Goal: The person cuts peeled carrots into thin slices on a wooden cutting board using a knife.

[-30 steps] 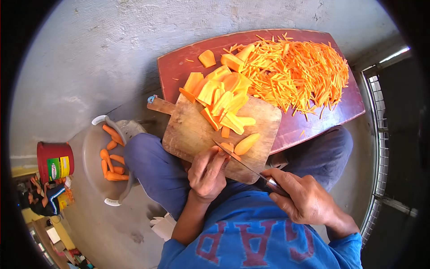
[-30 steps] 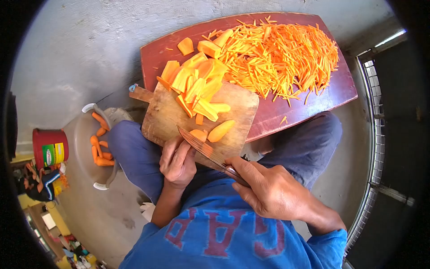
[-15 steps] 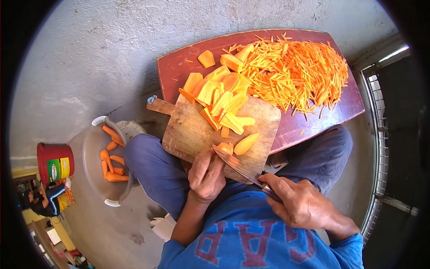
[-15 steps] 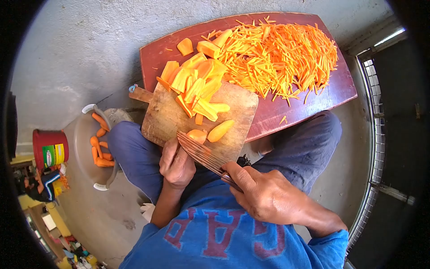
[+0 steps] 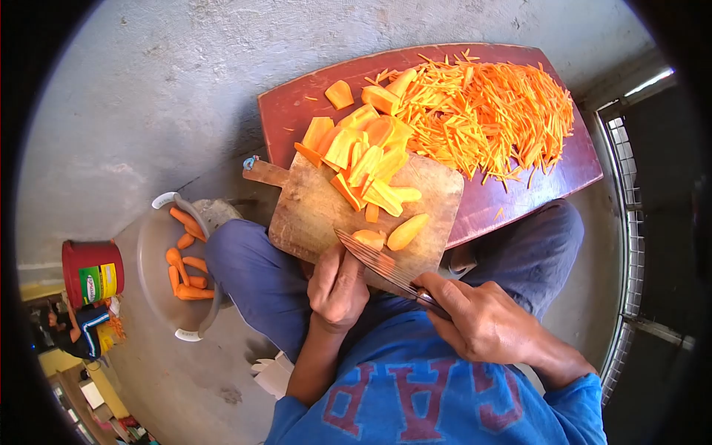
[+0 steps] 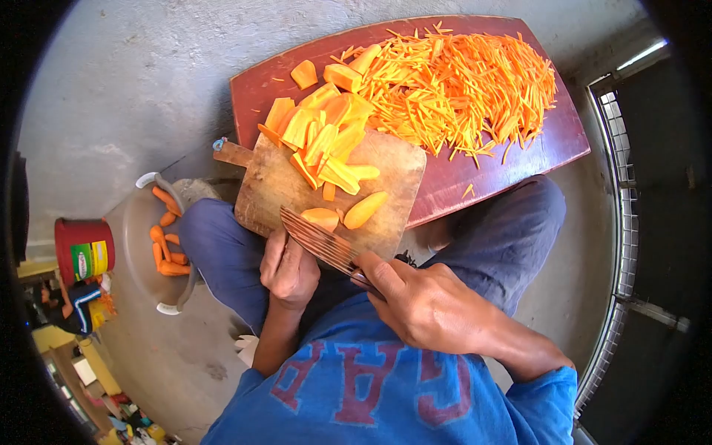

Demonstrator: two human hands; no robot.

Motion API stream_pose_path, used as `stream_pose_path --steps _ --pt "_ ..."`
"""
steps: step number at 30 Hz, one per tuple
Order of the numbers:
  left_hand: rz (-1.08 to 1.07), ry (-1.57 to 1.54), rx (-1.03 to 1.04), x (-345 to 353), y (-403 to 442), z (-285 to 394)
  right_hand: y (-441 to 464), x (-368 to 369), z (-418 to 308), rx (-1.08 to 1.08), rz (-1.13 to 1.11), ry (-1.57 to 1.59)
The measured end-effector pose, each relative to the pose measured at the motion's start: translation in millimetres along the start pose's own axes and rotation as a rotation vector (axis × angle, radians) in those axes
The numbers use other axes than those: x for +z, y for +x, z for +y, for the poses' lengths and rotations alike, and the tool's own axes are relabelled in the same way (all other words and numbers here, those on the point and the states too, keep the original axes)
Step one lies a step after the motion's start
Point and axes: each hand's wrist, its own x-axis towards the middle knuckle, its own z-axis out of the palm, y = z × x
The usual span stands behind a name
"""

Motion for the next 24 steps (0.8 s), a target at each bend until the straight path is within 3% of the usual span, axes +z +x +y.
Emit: stream_pose_path --steps 14,24 --pt "-0.050 -0.056 0.166 7.0 -9.3 6.3 -22.1 -7.8 -7.8 0.080 -0.050 -0.016" --pt "-0.108 -0.035 0.193 7.3 -9.1 11.4 30.6 20.9 36.7 -0.009 0.014 0.014"
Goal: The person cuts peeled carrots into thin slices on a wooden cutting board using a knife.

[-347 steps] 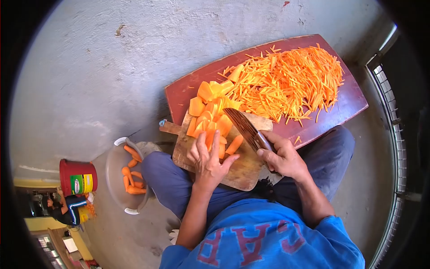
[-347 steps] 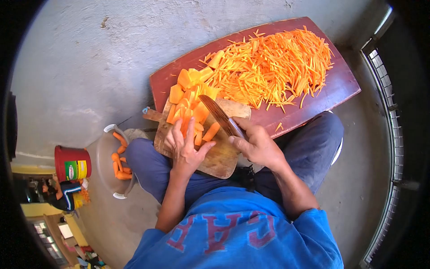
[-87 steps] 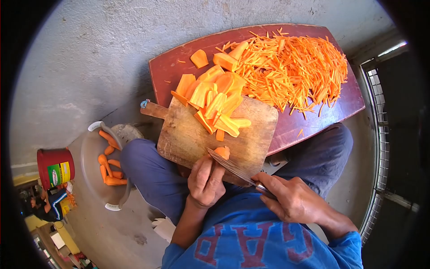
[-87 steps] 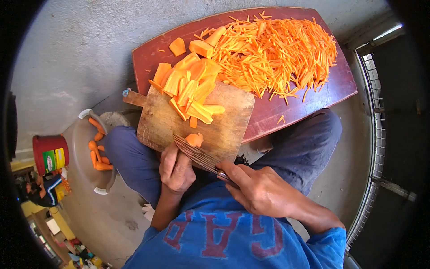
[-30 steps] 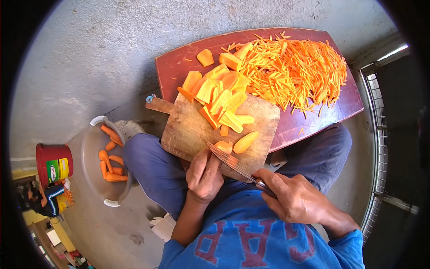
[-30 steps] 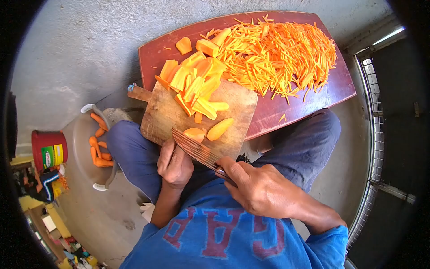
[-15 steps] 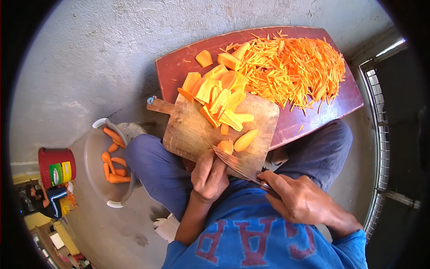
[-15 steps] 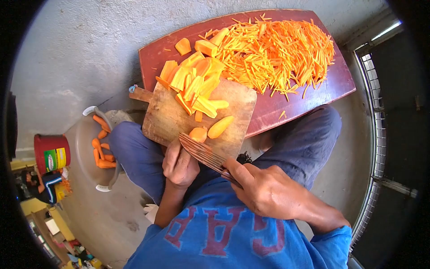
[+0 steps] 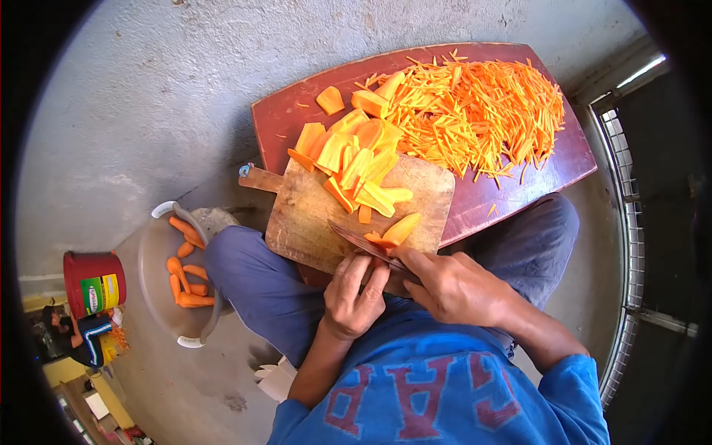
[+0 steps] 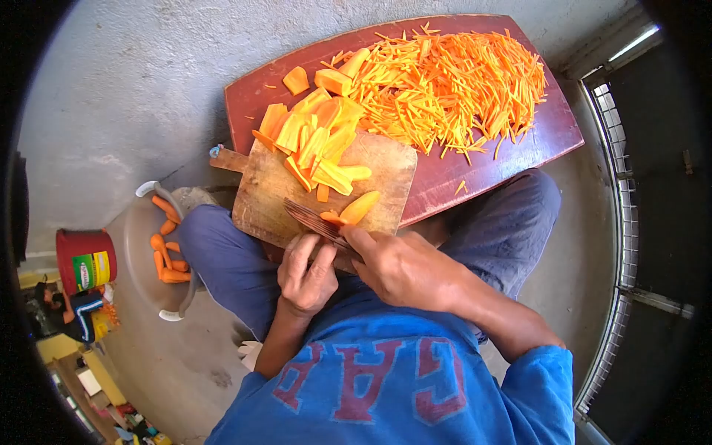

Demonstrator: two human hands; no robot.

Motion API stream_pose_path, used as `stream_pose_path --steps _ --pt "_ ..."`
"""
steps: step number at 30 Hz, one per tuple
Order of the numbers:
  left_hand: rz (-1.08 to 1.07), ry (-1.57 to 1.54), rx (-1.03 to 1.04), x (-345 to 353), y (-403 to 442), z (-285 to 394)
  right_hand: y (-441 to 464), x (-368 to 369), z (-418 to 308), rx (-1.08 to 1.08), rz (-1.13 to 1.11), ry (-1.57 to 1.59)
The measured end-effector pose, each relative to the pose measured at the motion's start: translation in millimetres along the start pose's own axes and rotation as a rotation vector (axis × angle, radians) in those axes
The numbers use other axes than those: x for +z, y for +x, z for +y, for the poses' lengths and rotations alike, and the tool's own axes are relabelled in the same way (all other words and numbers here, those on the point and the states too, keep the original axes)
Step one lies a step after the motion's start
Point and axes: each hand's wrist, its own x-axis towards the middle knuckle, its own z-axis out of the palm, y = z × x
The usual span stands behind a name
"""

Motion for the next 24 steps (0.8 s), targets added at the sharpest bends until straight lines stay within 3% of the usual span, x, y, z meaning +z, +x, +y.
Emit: stream_pose_path --steps 4,8,11,15,19,24 --pt "0.020 -0.021 -0.003 1.9 2.9 0.0 16.1 0.0 10.3 -0.036 -0.017 0.003" --pt "0.062 -0.041 -0.170 -1.8 4.5 -1.3 37.6 -4.9 23.8 -0.008 -0.067 -0.011" --pt "0.130 -0.101 -0.271 -5.4 4.5 -4.6 47.0 -10.3 35.8 -0.035 -0.004 0.166" --pt "0.155 -0.073 -0.331 -9.5 0.0 -9.1 35.7 -25.6 25.3 -0.011 0.124 0.299" --pt "0.152 -0.112 -0.325 -7.9 1.7 -9.9 9.1 -19.3 18.9 0.052 0.180 0.233" --pt "0.155 -0.145 -0.357 -4.8 -0.2 -14.6 -27.3 -11.9 9.3 0.204 0.106 0.365"
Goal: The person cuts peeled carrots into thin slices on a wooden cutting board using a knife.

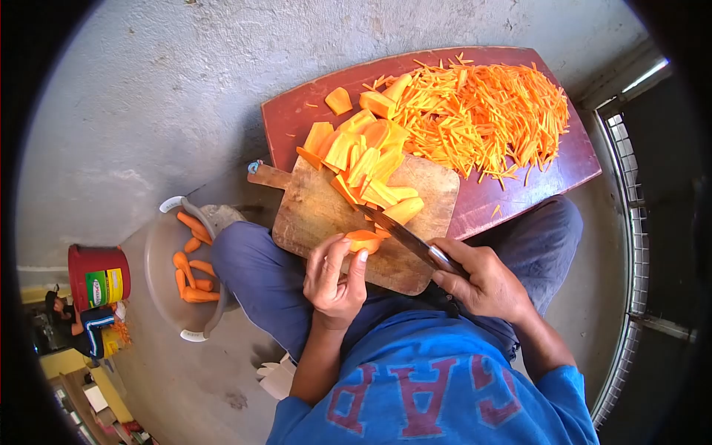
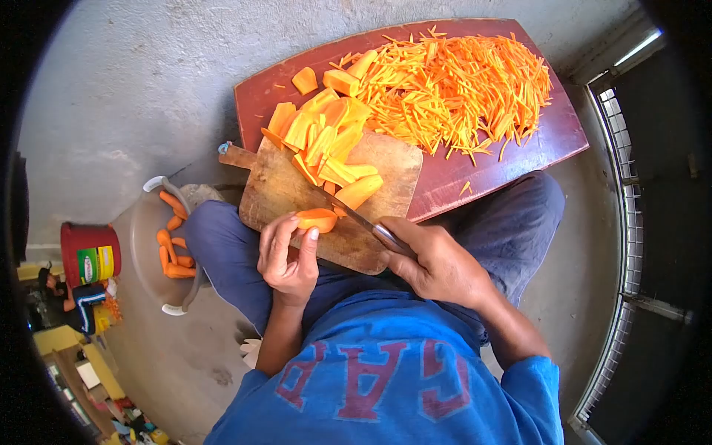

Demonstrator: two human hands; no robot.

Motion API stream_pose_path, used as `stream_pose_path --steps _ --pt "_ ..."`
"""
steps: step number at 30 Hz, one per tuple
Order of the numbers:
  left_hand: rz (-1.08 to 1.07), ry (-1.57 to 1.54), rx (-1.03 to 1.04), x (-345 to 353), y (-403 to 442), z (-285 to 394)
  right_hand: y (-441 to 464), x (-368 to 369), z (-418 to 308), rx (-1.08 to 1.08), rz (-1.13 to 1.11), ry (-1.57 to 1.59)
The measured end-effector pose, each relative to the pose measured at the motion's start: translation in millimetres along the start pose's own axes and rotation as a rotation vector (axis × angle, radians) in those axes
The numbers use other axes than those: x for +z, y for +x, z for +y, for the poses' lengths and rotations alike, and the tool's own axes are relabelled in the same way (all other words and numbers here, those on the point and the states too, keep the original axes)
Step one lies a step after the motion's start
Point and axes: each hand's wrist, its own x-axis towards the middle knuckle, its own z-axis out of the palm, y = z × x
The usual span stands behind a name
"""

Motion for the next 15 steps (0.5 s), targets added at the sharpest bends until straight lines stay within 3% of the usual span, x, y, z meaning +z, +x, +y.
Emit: stream_pose_path --steps 7,15 --pt "0.081 -0.193 -0.230 -2.3 -4.8 -10.4 -4.0 14.1 15.2 -0.054 0.006 0.021" --pt "0.013 -0.198 -0.308 -10.6 -6.7 -13.9 3.7 21.4 12.9 -0.058 -0.025 0.030"
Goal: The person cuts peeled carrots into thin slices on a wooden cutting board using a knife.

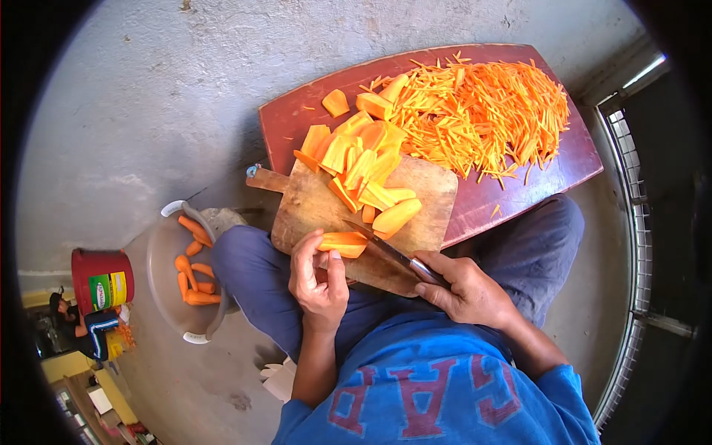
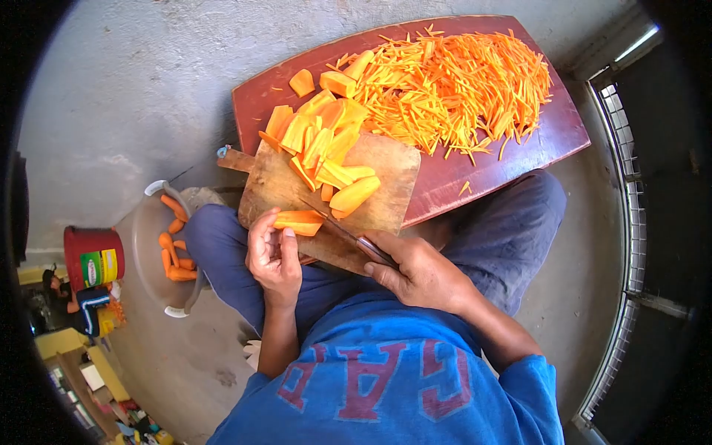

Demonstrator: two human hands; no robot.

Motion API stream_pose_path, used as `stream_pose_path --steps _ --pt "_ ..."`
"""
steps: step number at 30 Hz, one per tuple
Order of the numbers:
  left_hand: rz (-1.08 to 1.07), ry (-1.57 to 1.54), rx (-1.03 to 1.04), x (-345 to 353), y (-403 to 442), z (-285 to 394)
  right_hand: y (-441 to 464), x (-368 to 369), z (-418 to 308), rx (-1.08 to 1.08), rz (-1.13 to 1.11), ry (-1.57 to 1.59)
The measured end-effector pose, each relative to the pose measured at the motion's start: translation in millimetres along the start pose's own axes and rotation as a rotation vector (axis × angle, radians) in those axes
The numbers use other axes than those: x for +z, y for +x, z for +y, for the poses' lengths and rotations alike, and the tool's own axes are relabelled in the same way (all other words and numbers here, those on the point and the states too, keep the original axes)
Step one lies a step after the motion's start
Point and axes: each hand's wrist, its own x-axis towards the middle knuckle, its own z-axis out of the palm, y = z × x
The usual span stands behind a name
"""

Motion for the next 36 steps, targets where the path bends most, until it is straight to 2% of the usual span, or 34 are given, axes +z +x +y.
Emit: stream_pose_path --steps 2,8,14,17,26,29,32,36 --pt "0.026 -0.109 -0.048 3.6 -0.9 0.4 -0.2 -0.3 0.8 0.000 -0.001 0.002" --pt "-0.001 -0.074 -0.128 7.2 4.6 2.0 -2.5 2.0 8.1 -0.015 -0.009 -0.022" --pt "-0.042 -0.261 -0.219 4.0 9.1 6.0 -1.5 -0.3 -3.5 -0.029 -0.042 -0.022" --pt "-0.054 -0.238 -0.276 -3.6 1.9 2.3 -4.0 -4.2 -12.4 -0.013 -0.116 -0.013" --pt "-0.052 -0.251 -0.441 -3.3 4.4 3.7 -7.3 3.5 -16.5 -0.019 -0.068 -0.047" --pt "-0.051 -0.134 -0.425 -4.3 1.8 0.3 -8.8 3.0 -22.5 -0.009 -0.068 -0.039" --pt "-0.046 0.019 -0.219 -3.5 1.7 2.5 -11.2 3.1 -25.2 0.001 -0.057 -0.046" --pt "-0.127 -0.069 -0.177 -9.7 -2.6 3.0 -10.7 6.1 -20.4 -0.008 -0.058 -0.065"
